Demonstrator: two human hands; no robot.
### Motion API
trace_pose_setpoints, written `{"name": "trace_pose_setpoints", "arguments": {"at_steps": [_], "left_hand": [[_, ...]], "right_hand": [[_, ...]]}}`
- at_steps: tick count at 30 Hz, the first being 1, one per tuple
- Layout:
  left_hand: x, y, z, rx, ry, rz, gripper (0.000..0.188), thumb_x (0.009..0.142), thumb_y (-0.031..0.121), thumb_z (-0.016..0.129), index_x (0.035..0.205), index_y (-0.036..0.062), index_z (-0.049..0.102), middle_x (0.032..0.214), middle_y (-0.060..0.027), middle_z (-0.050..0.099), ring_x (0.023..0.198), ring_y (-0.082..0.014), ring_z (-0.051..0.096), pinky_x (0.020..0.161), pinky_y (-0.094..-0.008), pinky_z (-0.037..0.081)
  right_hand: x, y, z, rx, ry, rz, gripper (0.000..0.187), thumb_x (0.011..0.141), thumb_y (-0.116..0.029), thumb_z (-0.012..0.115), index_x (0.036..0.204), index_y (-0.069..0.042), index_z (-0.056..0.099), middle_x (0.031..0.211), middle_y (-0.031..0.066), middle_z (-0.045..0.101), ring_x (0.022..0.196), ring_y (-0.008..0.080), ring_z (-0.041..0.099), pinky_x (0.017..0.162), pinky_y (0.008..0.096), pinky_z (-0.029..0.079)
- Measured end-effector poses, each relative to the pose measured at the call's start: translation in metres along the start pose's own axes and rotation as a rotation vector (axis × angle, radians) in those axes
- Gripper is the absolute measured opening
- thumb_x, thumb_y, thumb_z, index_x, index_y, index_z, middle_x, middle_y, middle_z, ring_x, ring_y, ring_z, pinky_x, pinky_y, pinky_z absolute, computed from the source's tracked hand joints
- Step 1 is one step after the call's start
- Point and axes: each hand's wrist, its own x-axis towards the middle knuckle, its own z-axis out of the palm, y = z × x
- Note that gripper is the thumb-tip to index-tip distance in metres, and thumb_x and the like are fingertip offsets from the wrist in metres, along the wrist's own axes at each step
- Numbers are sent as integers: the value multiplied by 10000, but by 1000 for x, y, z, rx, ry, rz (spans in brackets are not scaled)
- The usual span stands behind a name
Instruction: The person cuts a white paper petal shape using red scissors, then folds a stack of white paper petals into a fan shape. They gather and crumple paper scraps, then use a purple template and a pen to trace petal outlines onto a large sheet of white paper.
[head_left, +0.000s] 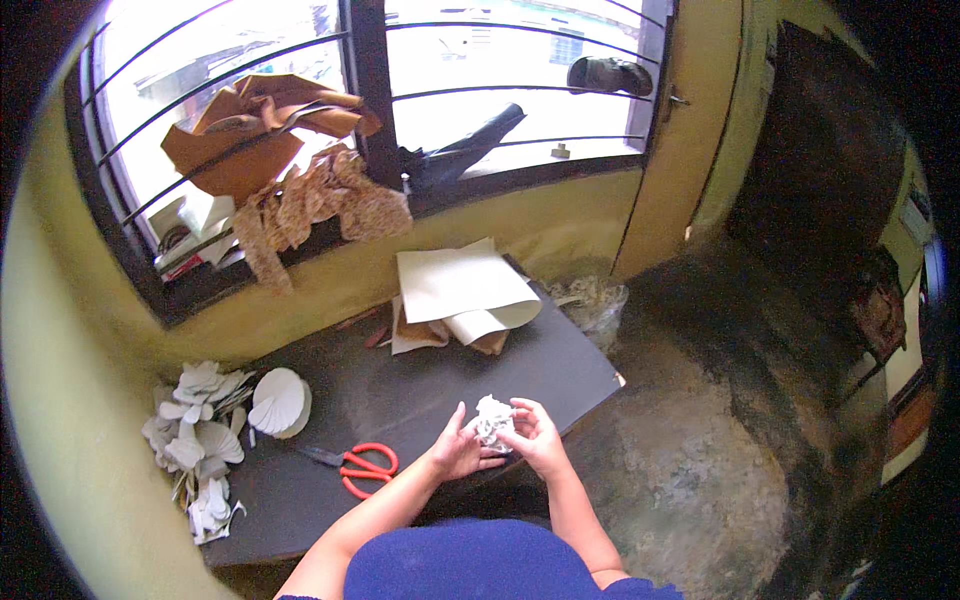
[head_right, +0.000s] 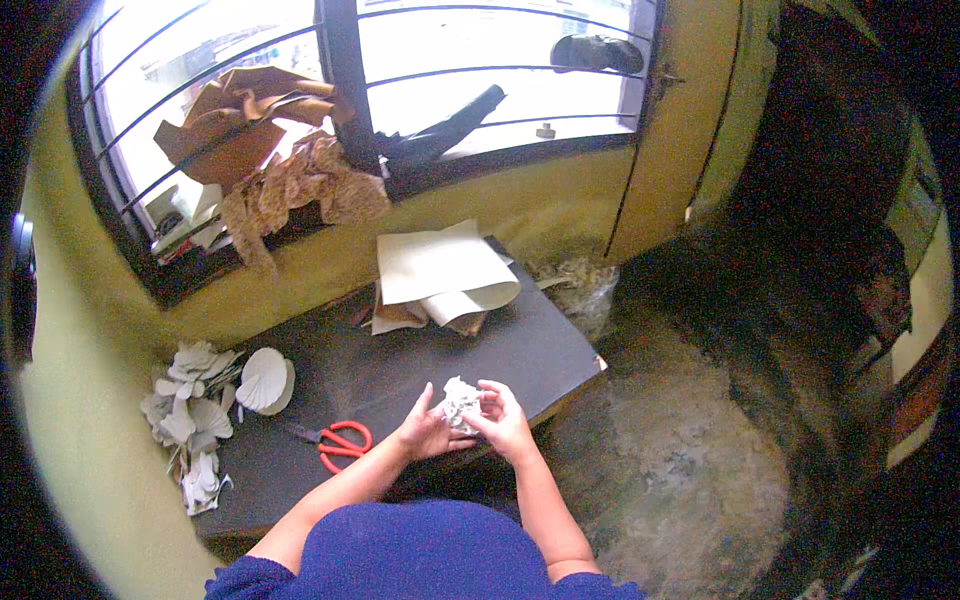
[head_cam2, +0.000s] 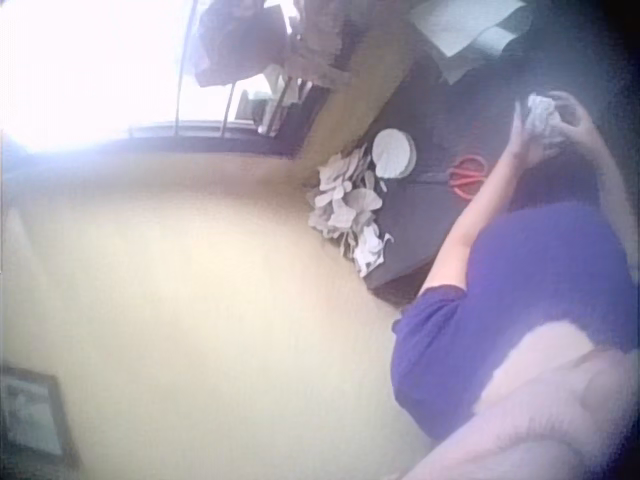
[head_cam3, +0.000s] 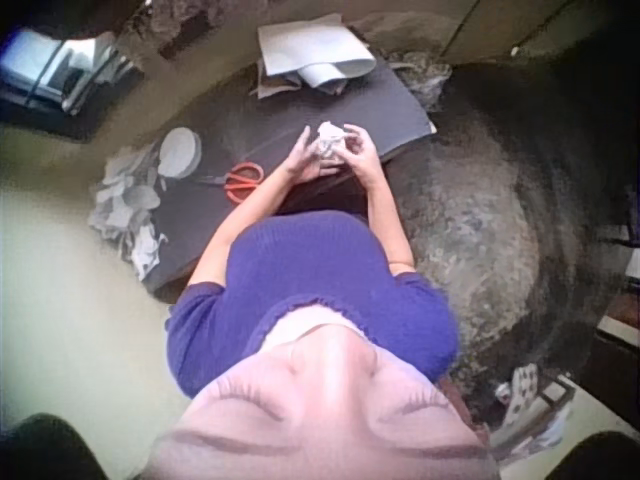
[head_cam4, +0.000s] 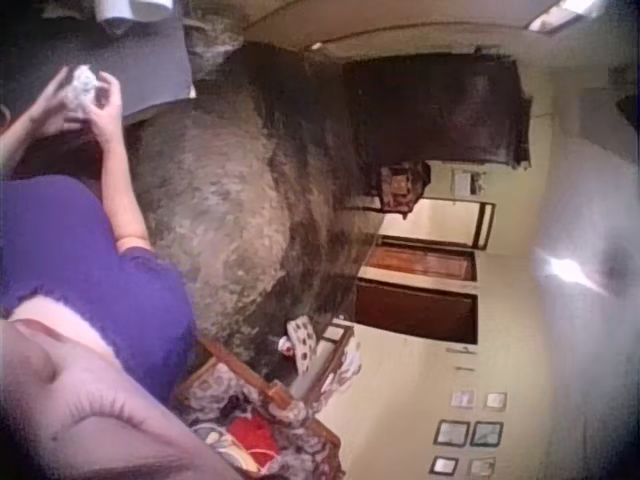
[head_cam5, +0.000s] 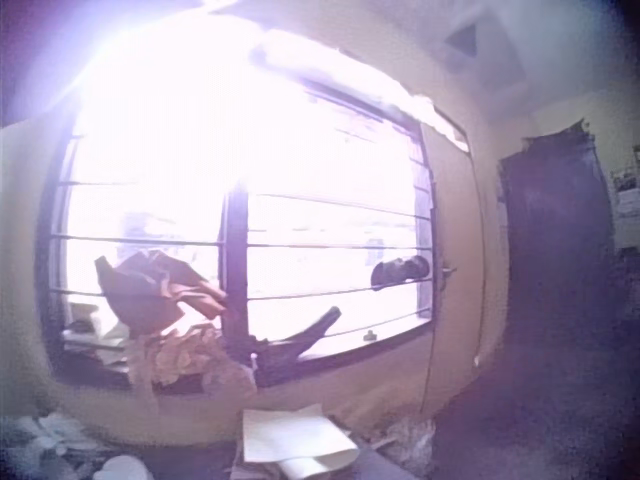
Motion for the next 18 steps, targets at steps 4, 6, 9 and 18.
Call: {"name": "trace_pose_setpoints", "arguments": {"at_steps": [4, 6, 9, 18], "left_hand": [[11, 13, -9, -138, -275, -109, 888, 817, 804, 264, 1493, 252, 100, 1499, -219, 265, 1365, -396, 302, 1028, -557, 358], [15, 18, -13, -171, -250, -142, 857, 829, 782, 298, 1488, 262, 126, 1507, -228, 240, 1363, -430, 287, 1019, -593, 349], [21, 21, -21, -280, -285, -163, 819, 851, 749, 315, 1481, 251, 155, 1515, -234, 219, 1362, -450, 276, 1015, -608, 345], [29, 20, -27, -386, -314, -179, 752, 875, 715, 316, 1443, 222, 294, 1515, -232, 222, 1365, -456, 262, 1016, -619, 334]], "right_hand": [[26, -22, -31, -7, 202, -82, 609, 757, 16, 719, 1281, -43, 415, 1066, 100, 571, 961, 188, 604, 840, 339, 522], [50, -27, -49, -98, 255, -117, 620, 756, -15, 730, 1285, -51, 408, 1056, 98, 572, 943, 186, 607, 800, 348, 535], [117, -29, -86, -197, 405, -249, 626, 704, -67, 768, 1245, -88, 455, 1019, 86, 584, 924, 195, 604, 784, 366, 531], [194, -20, -88, -815, 581, -521, 680, 692, -134, 750, 1298, -74, 446, 1354, 222, 339, 1297, 391, 330, 1091, 458, 295]]}}
